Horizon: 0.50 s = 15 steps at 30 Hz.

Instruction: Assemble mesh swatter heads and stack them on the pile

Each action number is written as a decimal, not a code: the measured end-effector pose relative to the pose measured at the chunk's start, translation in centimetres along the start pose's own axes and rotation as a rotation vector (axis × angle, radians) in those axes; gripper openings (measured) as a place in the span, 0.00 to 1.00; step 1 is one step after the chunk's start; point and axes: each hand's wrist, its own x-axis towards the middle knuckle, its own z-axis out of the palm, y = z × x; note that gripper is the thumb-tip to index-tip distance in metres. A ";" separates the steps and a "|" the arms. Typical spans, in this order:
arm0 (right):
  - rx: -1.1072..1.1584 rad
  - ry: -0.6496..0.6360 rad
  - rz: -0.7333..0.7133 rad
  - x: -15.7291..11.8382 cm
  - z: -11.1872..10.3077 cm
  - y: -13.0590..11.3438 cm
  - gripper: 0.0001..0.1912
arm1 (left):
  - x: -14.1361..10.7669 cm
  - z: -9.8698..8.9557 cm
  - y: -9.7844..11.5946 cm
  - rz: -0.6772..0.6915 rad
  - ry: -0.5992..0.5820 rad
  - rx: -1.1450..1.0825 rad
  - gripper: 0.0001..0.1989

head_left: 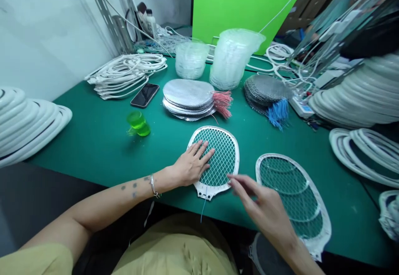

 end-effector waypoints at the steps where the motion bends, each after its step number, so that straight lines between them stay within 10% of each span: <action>1: -0.155 0.031 -0.183 1.6 0.2 -0.1 0.24 | 0.0 0.0 0.0 0.003 0.000 -0.004 0.28; 5: -0.596 -0.264 -0.660 7.1 2.0 0.4 0.42 | 0.2 -0.1 -0.1 0.062 -0.019 -0.024 0.28; 11: -0.760 -0.384 -0.667 8.6 2.6 2.3 0.41 | -2.1 -1.7 -0.2 0.066 0.144 -0.220 0.28; 15: -0.764 -0.423 -0.662 8.5 2.3 2.1 0.37 | -6.9 -1.7 1.6 0.342 0.176 -0.237 0.26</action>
